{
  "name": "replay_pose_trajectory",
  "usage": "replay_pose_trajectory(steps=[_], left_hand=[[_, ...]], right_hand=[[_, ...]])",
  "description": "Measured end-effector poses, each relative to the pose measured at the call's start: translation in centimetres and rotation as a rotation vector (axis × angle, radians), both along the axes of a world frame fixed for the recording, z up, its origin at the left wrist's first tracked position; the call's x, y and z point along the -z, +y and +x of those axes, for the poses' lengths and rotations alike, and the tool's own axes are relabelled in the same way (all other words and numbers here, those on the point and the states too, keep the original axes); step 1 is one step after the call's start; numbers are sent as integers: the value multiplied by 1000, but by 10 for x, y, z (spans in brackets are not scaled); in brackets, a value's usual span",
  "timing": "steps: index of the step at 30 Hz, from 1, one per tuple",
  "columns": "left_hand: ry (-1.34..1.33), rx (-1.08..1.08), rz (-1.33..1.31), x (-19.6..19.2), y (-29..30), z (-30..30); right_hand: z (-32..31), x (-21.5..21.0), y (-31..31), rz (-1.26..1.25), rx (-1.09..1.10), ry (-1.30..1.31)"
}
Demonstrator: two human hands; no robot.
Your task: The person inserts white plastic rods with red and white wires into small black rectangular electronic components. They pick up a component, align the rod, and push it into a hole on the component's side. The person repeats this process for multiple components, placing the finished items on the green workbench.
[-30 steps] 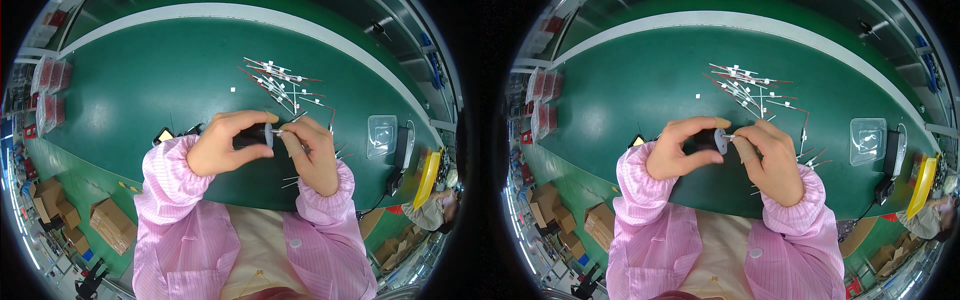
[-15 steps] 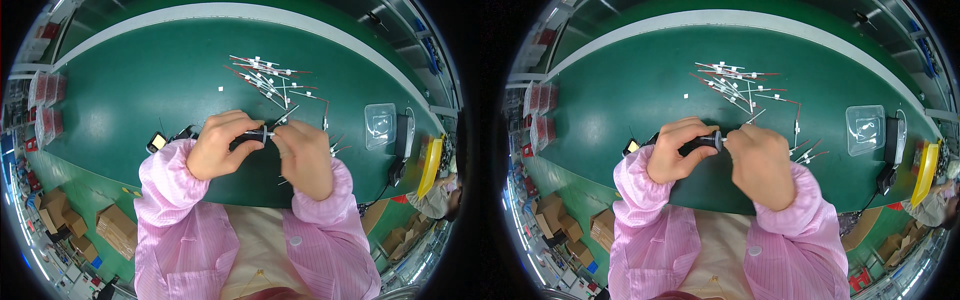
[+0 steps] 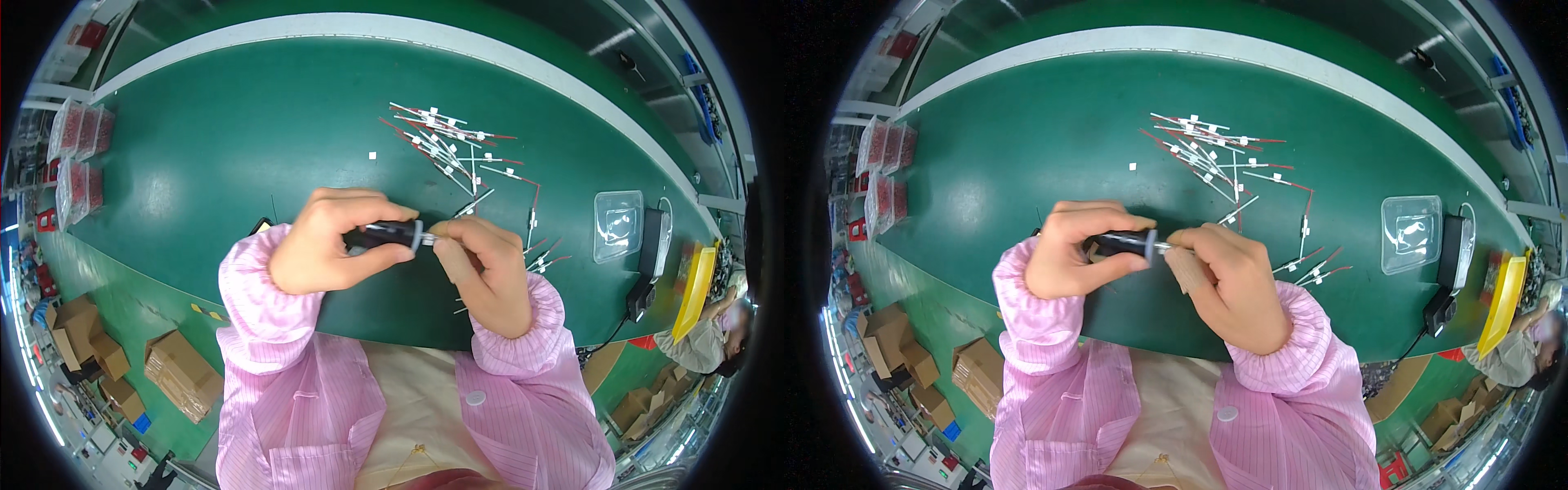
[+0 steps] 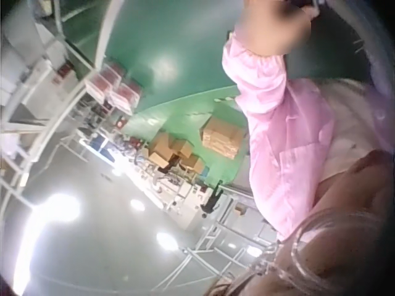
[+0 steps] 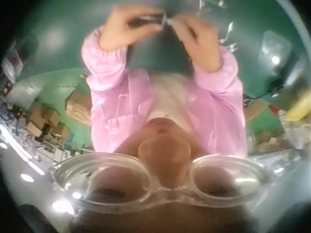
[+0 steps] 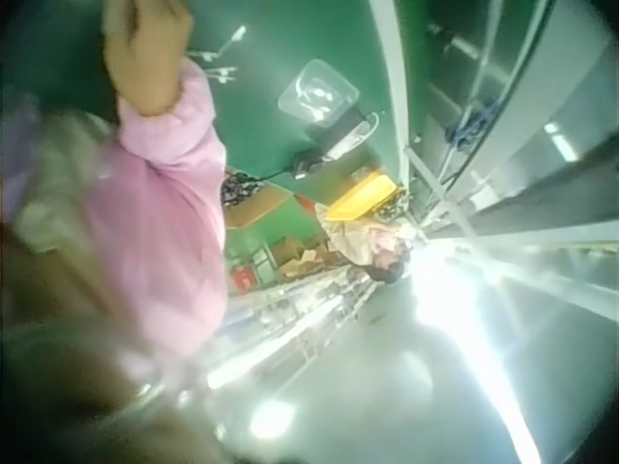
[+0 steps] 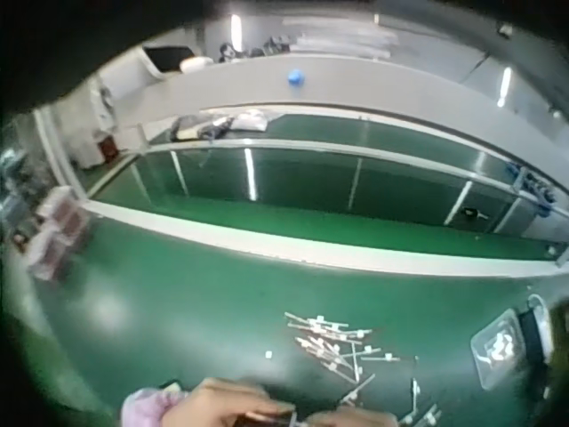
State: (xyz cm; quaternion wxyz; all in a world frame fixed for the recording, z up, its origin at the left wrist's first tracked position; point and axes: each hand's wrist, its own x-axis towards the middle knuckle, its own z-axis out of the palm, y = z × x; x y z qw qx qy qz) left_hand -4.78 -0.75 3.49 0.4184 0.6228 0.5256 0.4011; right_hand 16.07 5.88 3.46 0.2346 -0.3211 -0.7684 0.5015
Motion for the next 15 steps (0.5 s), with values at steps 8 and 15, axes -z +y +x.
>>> replay_pose_trajectory(steps=[8,15], left_hand=[[-283,-718,135,13,8,-40],[244,-566,162,10,-5,-50]], right_hand=[[0,20,17,612,223,-344],[-8,47,14,711,189,-536]])
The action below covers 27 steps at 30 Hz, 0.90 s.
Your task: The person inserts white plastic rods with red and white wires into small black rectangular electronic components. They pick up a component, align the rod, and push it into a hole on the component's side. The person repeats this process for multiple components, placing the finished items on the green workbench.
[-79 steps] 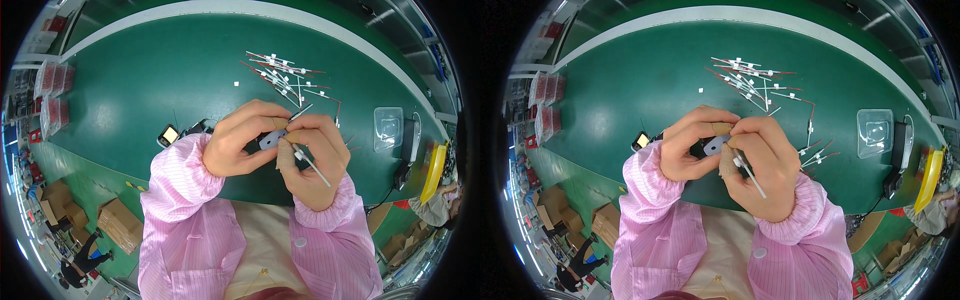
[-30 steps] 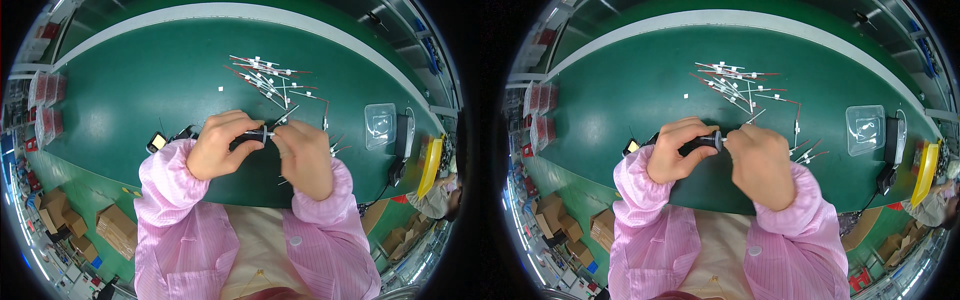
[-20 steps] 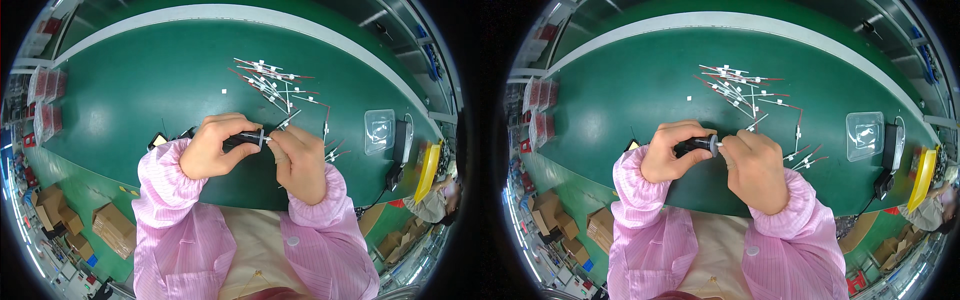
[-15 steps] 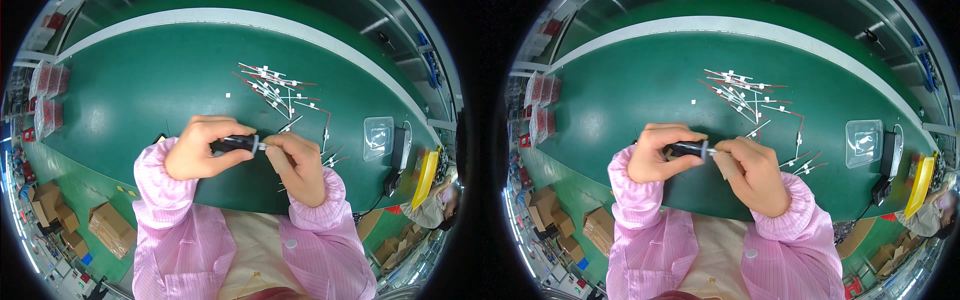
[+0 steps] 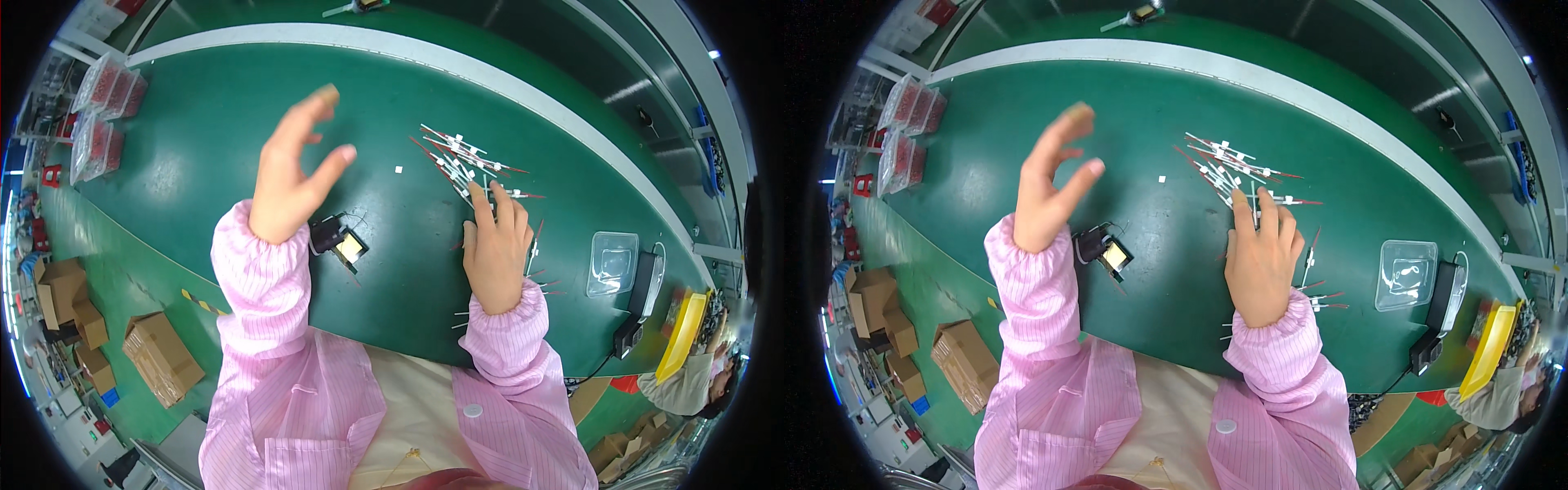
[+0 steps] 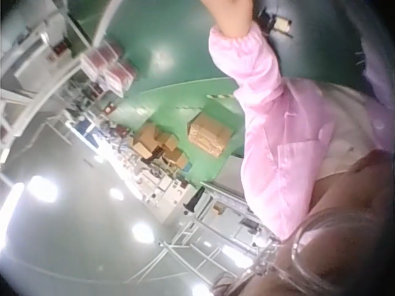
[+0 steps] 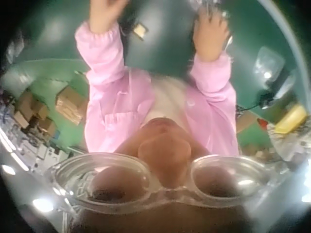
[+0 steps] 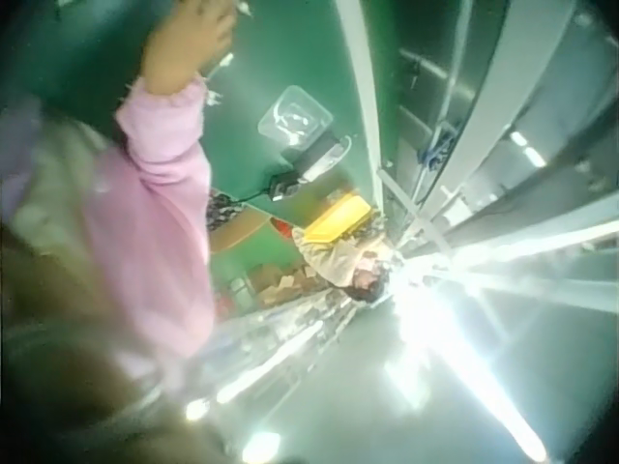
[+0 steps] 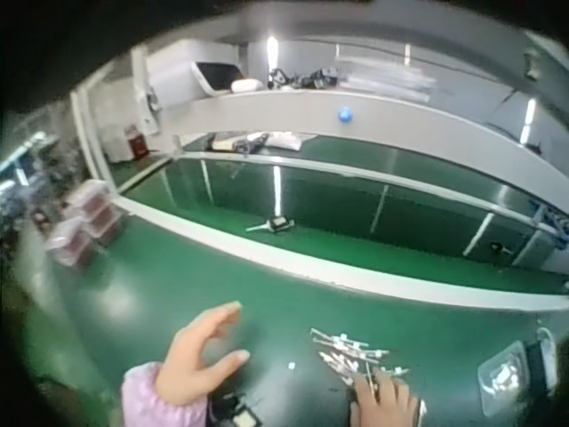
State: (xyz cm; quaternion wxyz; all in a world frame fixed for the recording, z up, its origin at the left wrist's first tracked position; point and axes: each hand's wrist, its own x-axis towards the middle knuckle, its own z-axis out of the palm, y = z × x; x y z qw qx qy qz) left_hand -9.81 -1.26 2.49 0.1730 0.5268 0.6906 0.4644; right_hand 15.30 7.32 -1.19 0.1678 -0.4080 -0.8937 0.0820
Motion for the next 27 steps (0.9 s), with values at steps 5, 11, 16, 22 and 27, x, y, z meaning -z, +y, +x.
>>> replay_pose_trajectory(steps=[5,11,16,22,27], left_hand=[[544,78,-491,-17,-32,25],[568,183,-493,2,-52,25],[431,126,-259,4,-40,29],[99,71,-43,1,-26,42],[61,78,-4,-11,-12,58]], right_hand=[[3,19,7,-4,52,57],[3,15,10,101,50,187],[3,-1,10,62,56,400],[9,-16,6,-495,88,789],[13,-24,3,-752,11,972]])
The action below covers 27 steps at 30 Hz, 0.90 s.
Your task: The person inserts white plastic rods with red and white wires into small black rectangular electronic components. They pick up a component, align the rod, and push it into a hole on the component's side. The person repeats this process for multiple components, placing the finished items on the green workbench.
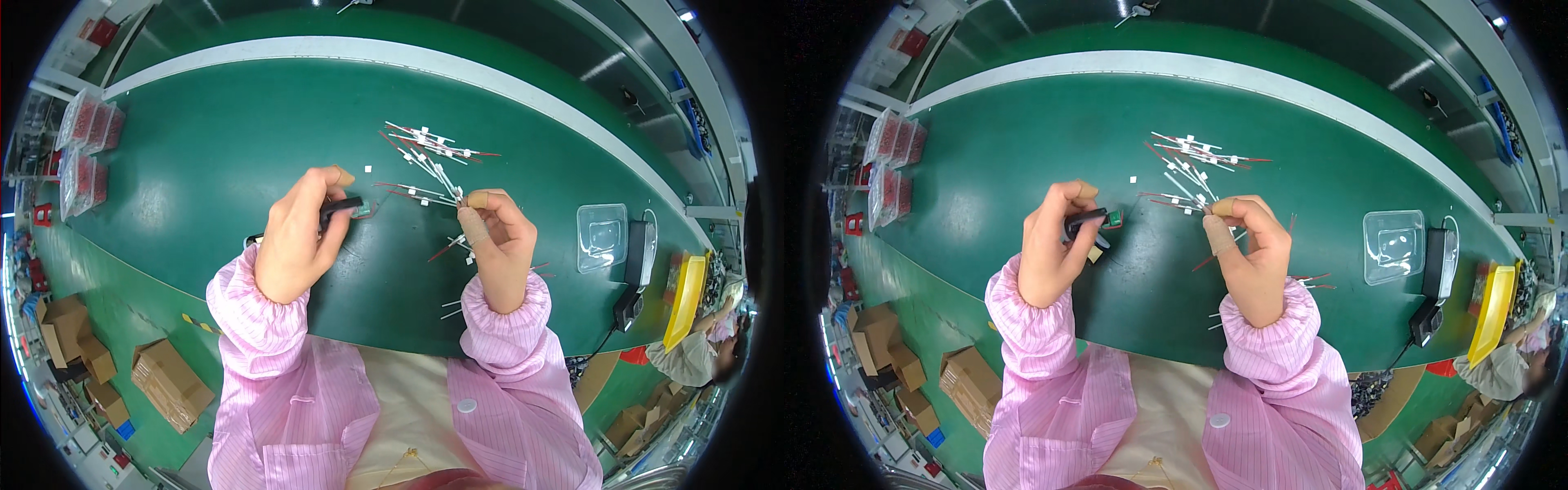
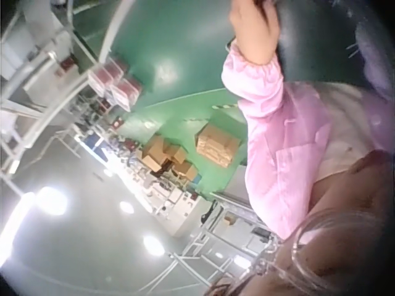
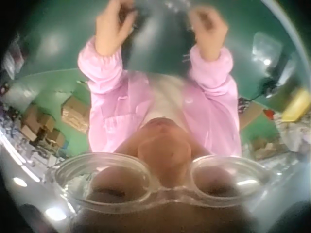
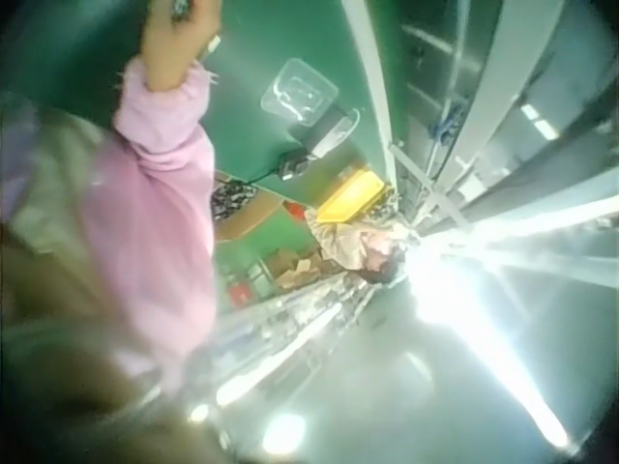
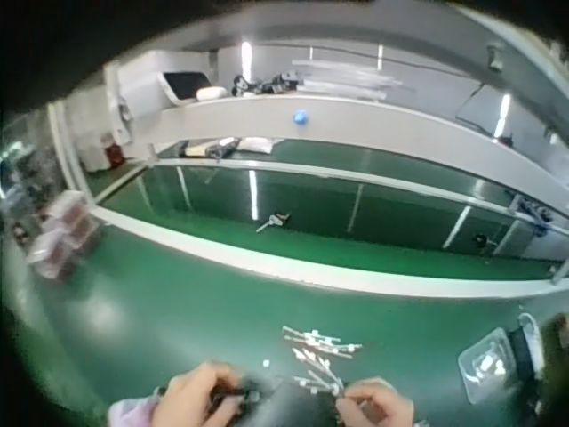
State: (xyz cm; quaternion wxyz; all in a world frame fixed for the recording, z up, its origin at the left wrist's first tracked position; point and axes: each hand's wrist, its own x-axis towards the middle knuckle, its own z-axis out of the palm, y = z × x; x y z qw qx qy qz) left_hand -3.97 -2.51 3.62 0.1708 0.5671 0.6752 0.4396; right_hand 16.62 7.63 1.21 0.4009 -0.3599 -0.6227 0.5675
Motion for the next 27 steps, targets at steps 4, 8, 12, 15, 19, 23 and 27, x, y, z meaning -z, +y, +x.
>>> replay_pose_trajectory(steps=[4,8,12,15,19,23,27], left_hand=[[89,155,-139,-26,5,2],[-157,181,-60,-24,22,9],[-734,214,-34,1,27,14],[-827,337,16,12,31,3],[-1217,350,-102,13,33,12],[-1166,423,-219,13,29,19],[-972,341,-173,15,27,33]], right_hand=[[6,-7,-4,-68,4,89],[10,-6,-1,-263,-19,237],[9,-7,-2,-434,-85,302],[7,-7,-5,-419,-100,273],[1,-7,-11,-242,-72,174],[0,-6,-12,-130,-80,107],[-2,-3,-12,42,-153,-32]])
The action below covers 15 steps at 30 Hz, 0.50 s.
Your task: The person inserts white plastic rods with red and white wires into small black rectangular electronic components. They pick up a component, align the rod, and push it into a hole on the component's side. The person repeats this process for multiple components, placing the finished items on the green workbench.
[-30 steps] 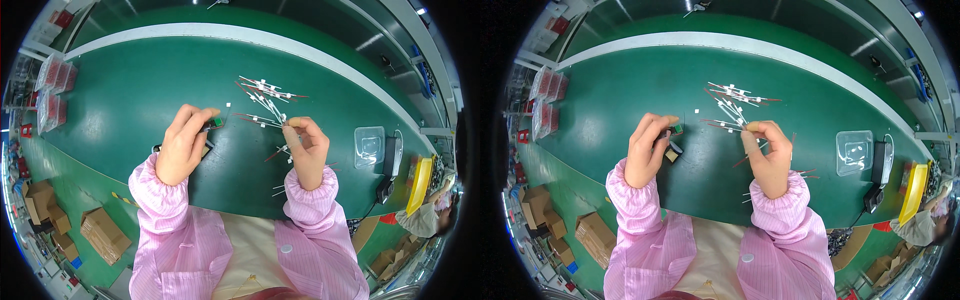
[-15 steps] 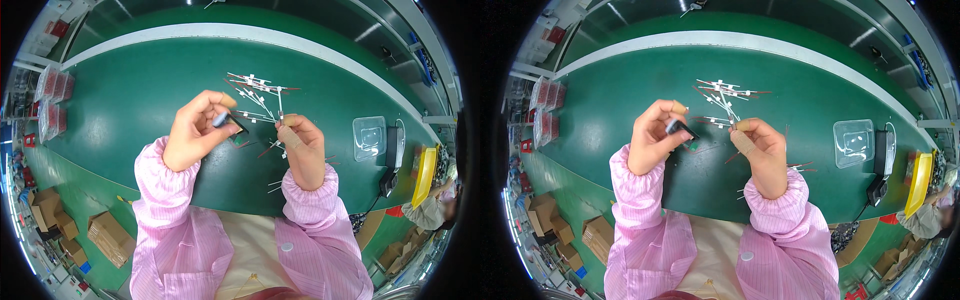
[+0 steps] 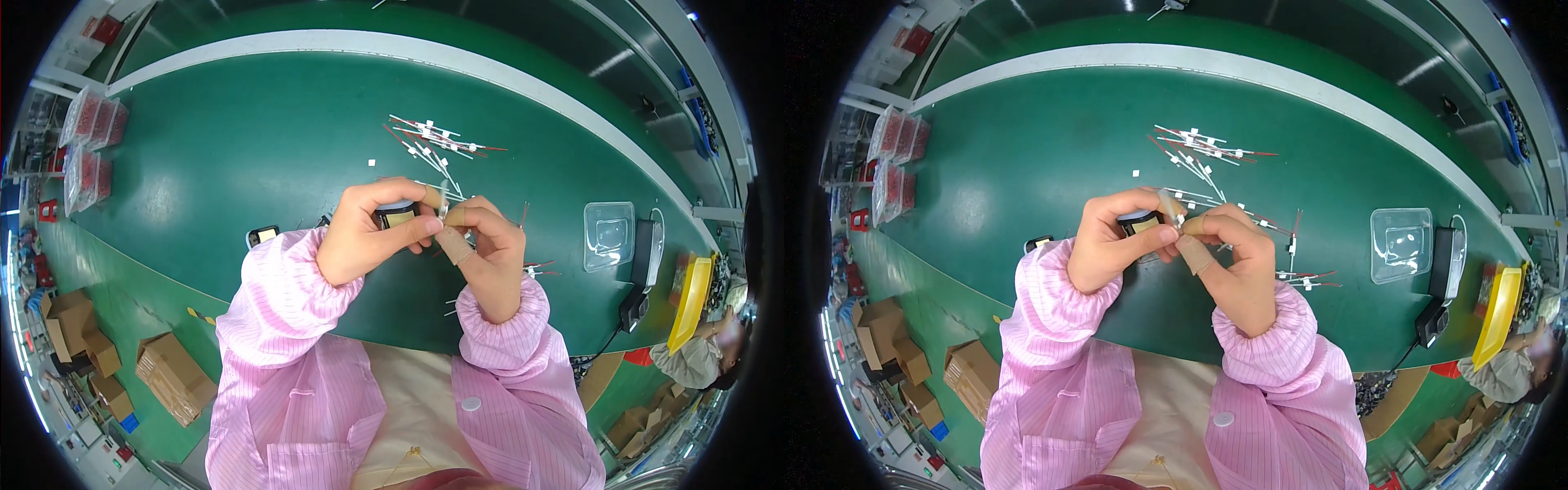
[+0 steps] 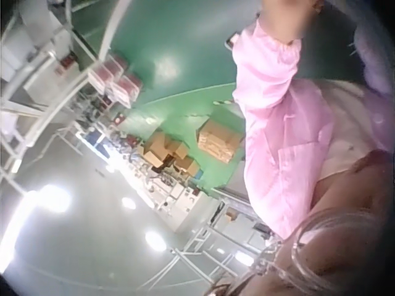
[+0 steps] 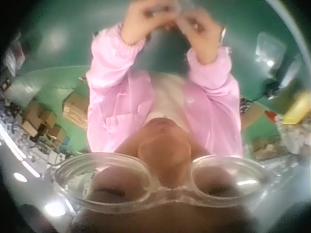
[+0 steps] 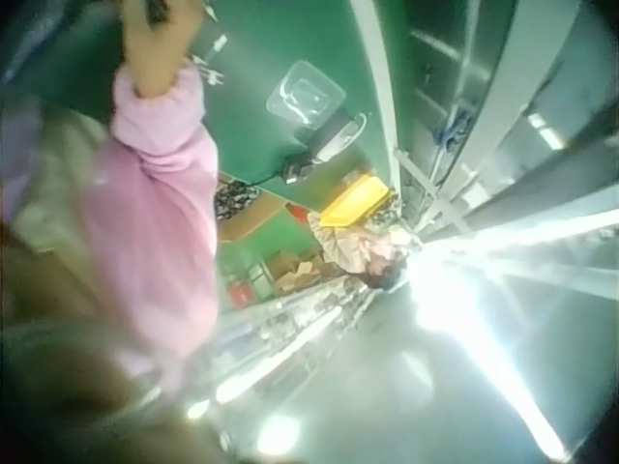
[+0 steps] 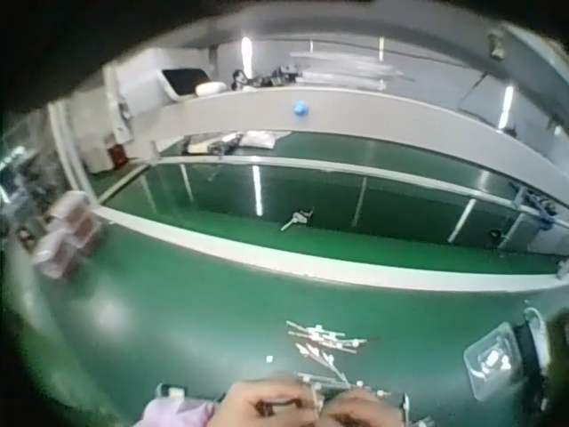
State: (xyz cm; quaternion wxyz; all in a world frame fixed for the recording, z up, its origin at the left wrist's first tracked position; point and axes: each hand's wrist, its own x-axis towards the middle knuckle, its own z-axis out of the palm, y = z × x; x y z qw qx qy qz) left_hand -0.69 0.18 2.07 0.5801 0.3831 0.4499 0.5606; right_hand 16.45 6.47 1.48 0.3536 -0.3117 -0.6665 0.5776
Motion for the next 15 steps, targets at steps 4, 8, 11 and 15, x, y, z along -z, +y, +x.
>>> replay_pose_trajectory(steps=[4,8,11,15], left_hand=[[151,33,25,1,3,-4],[270,32,67,-2,2,-4],[569,-187,295,13,3,-1],[765,-262,317,12,0,2]], right_hand=[[-1,0,-2,27,-20,-56],[0,-11,-1,79,-75,-145],[-5,-8,-4,255,-38,-178],[-10,-7,-8,282,92,-183]])
